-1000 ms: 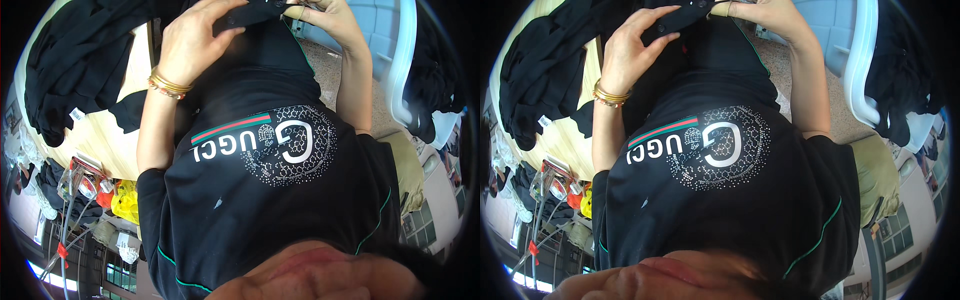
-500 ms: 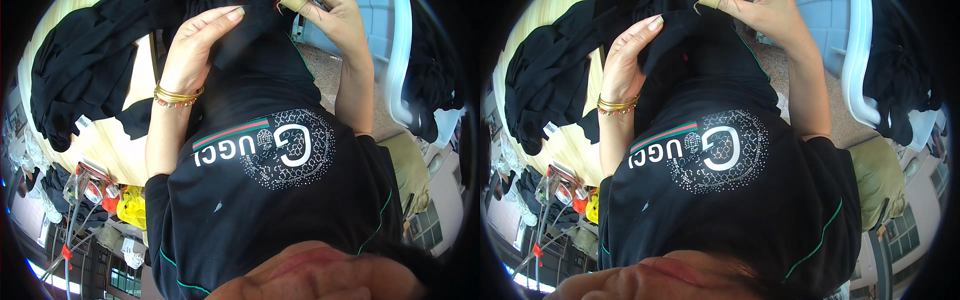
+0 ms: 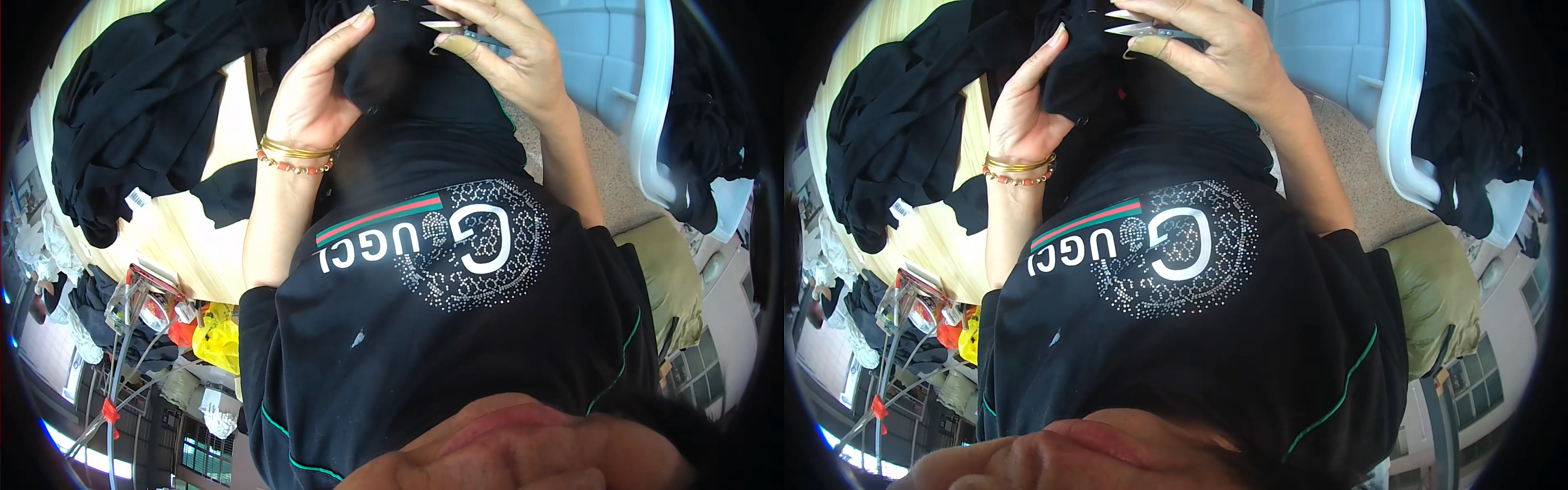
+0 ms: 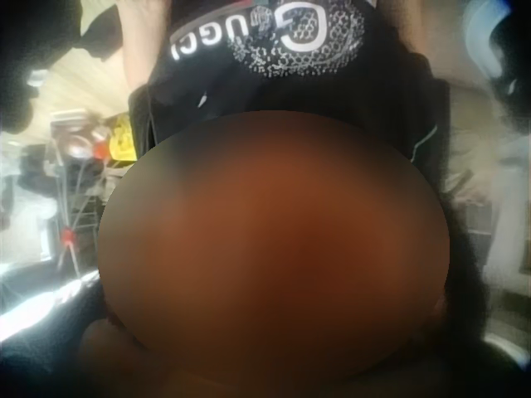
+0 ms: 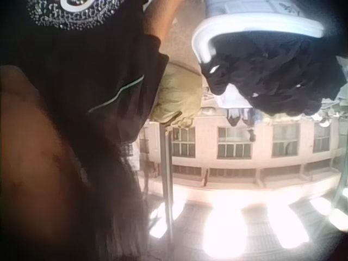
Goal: Trimming loose threads from black garments using small thread snips.
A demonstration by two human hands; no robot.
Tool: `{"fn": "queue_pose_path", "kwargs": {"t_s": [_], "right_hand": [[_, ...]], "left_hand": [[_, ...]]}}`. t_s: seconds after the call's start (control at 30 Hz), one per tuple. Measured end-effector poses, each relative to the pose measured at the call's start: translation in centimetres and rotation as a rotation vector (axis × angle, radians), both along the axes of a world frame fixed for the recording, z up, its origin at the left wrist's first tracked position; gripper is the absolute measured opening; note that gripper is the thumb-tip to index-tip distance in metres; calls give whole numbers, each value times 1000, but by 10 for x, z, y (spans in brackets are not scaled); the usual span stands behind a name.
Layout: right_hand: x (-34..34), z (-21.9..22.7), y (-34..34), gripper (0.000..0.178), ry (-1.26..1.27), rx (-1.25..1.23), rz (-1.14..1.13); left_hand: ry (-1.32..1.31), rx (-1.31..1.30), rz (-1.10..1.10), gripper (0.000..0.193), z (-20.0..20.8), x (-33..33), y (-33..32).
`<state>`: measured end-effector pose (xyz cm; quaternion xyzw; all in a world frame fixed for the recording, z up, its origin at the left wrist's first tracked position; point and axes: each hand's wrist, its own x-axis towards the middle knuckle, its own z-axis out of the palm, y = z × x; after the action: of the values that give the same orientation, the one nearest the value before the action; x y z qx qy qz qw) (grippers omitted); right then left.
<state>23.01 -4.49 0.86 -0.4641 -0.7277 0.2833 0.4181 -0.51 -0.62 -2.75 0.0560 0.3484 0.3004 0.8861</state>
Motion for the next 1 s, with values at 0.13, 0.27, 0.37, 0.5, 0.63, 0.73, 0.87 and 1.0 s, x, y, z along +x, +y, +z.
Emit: {"fn": "queue_pose_path", "kwargs": {"t_s": [0.13, 0.27, 0.37, 0.5, 0.63, 0.73, 0.87, 1.0], "right_hand": [[-7, -4, 0, 45, 41, -31, -8], [-4, -3, 2, 45, 17, -4, -4], [-4, -2, 3, 44, 0, 6, 5], [-6, 1, 4, 41, -19, 20, -12], [-10, -52, 24, 39, 414, 443, 103], [-3, -2, 5, 38, -56, 9, 4], [1, -3, 4, 37, -13, 30, -1], [-4, -3, 7, 31, 220, -302, -68]], "left_hand": [[103, 82, 2, 25, 6, 5, -6], [165, 150, 10, 24, 10, 8, -9], [183, 135, 19, 24, 12, 8, -9], [67, 102, 9, 24, 6, 4, -7], [128, 152, 7, 23, 7, 8, -7], [196, 226, 7, 22, 2, 3, -8], [231, 188, 45, 21, -7, 2, -5], [282, 319, 50, 21, -3, 10, -3]]}}
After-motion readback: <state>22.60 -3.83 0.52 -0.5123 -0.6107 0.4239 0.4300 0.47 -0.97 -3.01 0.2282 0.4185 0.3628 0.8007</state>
